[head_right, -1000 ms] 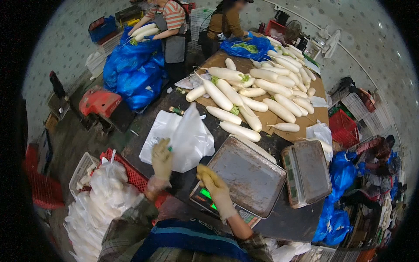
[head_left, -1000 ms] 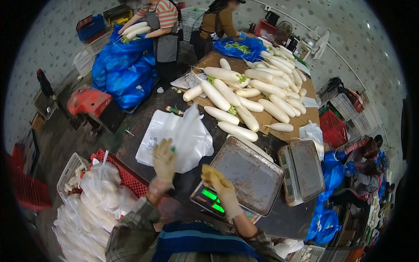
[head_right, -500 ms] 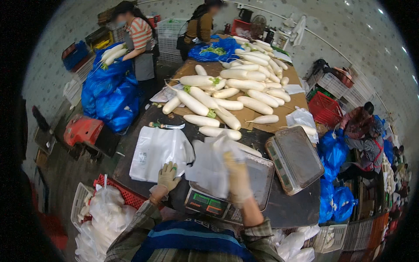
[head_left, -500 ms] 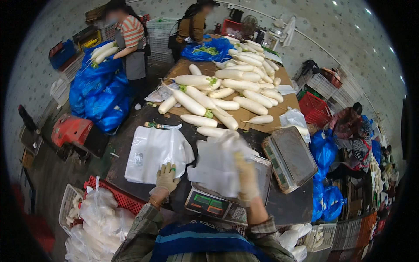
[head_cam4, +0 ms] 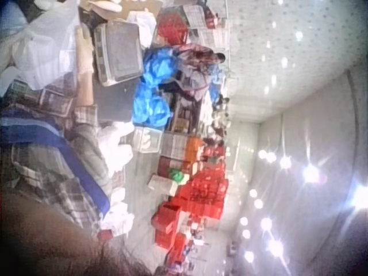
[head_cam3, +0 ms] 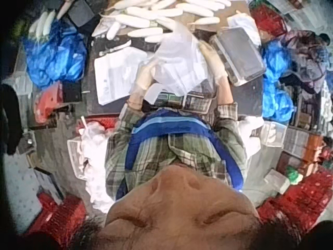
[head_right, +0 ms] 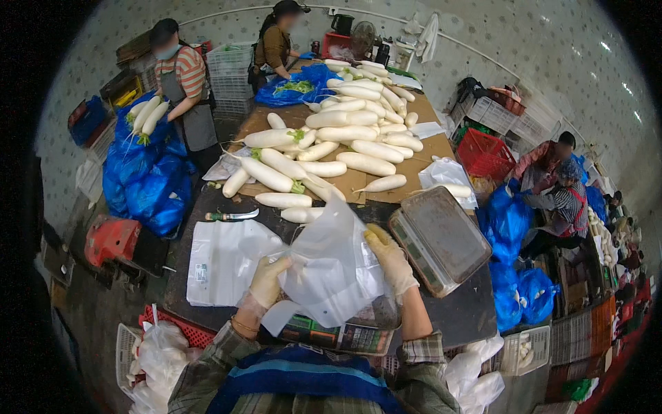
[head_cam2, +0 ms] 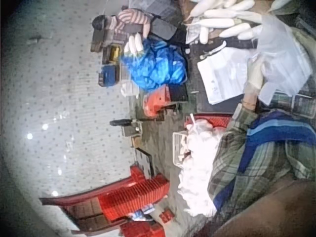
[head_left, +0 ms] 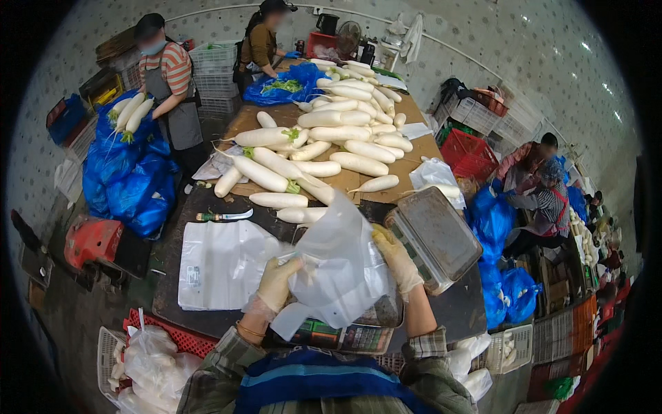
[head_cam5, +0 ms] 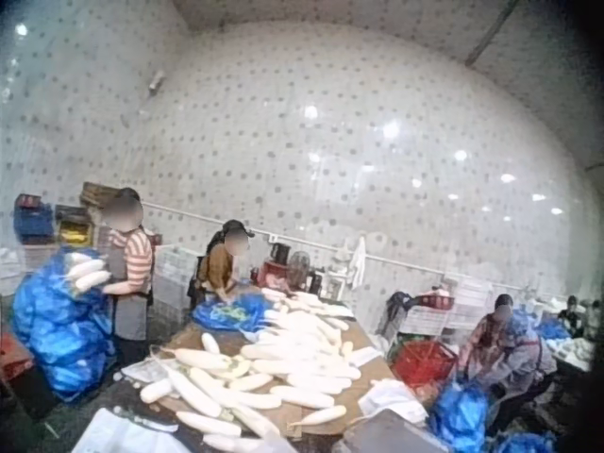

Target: The person places white radishes into plastic bags on a digital scale, ties the bags, and moves them to a red crate. Other workers are visible in the background handling radishes.

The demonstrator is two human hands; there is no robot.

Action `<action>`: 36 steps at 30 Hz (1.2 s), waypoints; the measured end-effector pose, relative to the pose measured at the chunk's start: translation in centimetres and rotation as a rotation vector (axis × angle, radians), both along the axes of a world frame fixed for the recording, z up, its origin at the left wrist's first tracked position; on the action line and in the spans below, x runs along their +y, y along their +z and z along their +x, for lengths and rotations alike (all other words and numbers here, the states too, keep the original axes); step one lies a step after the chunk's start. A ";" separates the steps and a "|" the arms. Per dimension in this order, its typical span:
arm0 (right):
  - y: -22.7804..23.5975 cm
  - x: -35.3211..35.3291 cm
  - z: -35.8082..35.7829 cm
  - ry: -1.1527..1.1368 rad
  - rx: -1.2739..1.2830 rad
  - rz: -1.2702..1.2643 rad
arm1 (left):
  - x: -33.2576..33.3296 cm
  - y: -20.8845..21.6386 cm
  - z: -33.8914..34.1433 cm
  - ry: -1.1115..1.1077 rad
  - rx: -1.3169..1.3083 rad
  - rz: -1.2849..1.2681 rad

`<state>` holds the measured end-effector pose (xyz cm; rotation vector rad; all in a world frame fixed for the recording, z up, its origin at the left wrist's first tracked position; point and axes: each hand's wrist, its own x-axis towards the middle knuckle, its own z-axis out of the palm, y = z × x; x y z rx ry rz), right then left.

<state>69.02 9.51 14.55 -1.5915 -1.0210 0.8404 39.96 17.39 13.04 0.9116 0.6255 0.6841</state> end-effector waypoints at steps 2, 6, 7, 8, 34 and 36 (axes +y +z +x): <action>-1.8 1.1 0.3 -0.326 -0.554 0.099 | 0.4 -1.9 0.6 0.079 0.023 -0.116; 6.0 -2.1 -6.1 -0.052 -0.405 -0.098 | -1.3 -2.7 2.3 0.114 -0.215 -0.364; 5.1 -2.6 -7.7 0.073 -0.539 -0.096 | -1.7 -3.0 2.9 -0.017 -0.349 -0.297; 4.5 -3.0 -9.7 0.117 -0.745 -0.007 | -2.7 -1.3 3.3 -0.046 -0.315 -0.292; 1.8 -3.8 -8.5 0.004 -0.761 0.124 | -2.8 1.4 3.5 -0.274 0.403 0.582; 1.0 -3.3 -9.1 -0.009 -0.629 0.059 | -3.4 1.3 4.4 -0.136 0.272 0.577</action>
